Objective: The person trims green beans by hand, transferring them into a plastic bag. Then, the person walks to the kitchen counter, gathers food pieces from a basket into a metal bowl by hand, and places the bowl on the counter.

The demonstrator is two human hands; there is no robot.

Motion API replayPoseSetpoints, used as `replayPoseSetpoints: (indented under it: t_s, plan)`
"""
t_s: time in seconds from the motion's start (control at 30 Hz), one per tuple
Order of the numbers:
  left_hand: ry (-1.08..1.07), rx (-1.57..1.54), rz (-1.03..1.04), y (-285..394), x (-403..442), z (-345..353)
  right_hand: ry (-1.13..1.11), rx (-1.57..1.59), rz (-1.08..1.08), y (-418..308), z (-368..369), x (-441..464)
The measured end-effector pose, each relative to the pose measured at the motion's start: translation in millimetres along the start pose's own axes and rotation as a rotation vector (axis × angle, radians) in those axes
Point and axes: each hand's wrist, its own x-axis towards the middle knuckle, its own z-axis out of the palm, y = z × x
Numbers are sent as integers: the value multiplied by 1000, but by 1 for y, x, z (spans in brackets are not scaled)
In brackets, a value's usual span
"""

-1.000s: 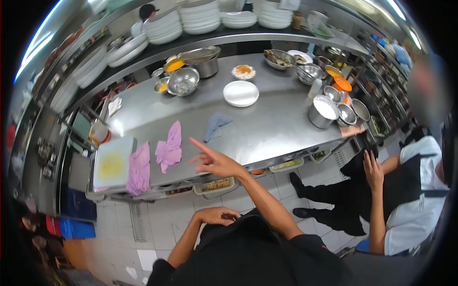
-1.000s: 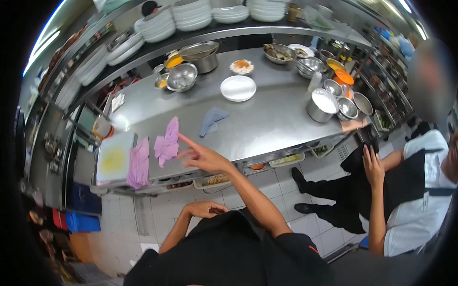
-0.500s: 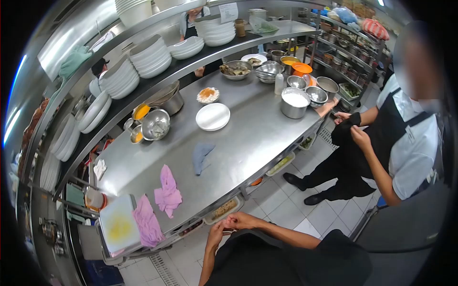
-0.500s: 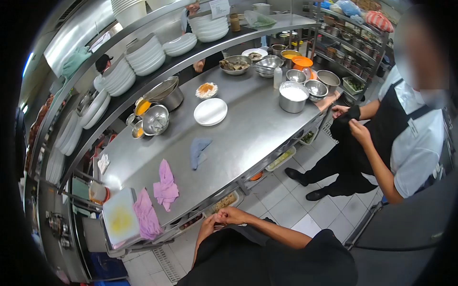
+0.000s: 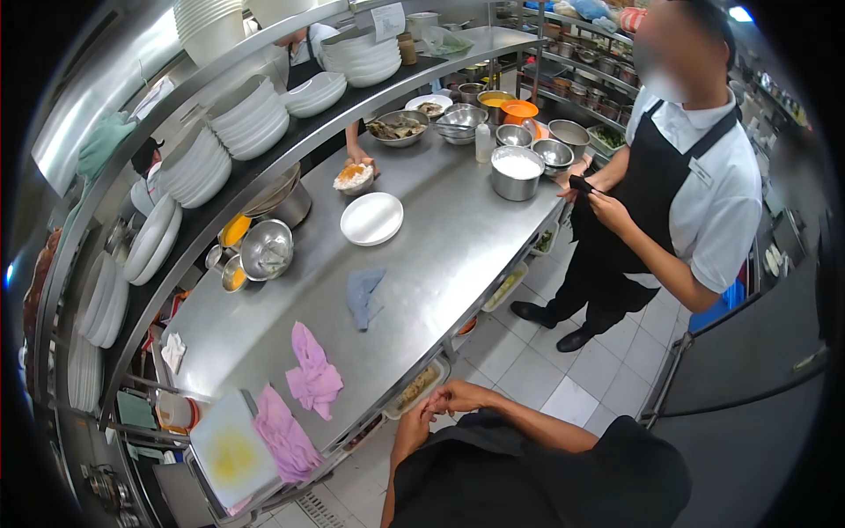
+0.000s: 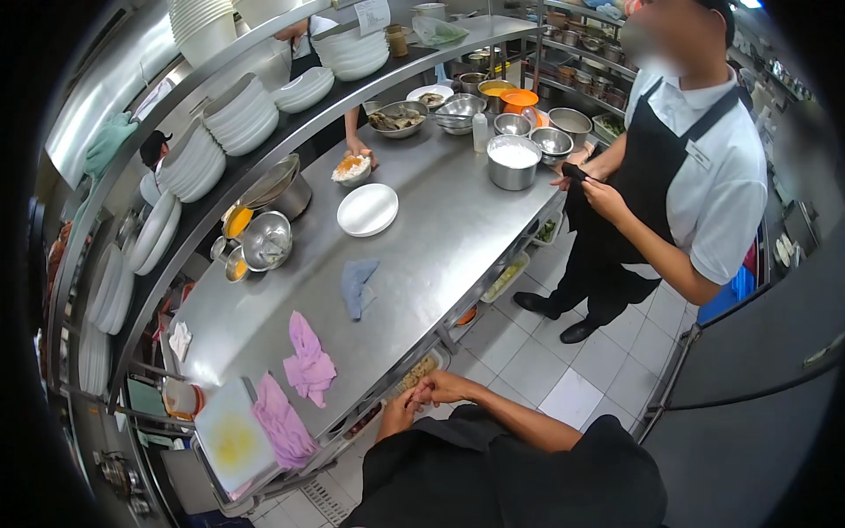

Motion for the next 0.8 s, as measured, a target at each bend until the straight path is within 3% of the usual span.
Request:
replayPoseSetpoints:
  t_s: [0.17, 0.53, 0.6, 0.8]
  plan:
    - [162, 41, 12, -26, -11, -5, -117, 156, -74, 29, 18, 20]
    - [455, -10, -38, -39, -20, -12, -292, 118, -6, 14, 26, 56]
    - [546, -20, -130, -24, -21, -14, -345, 82, -11, 7, 20, 67]
    - [656, -115, -125, -45, 17, -3, -417, 67, -55, -10, -14, 93]
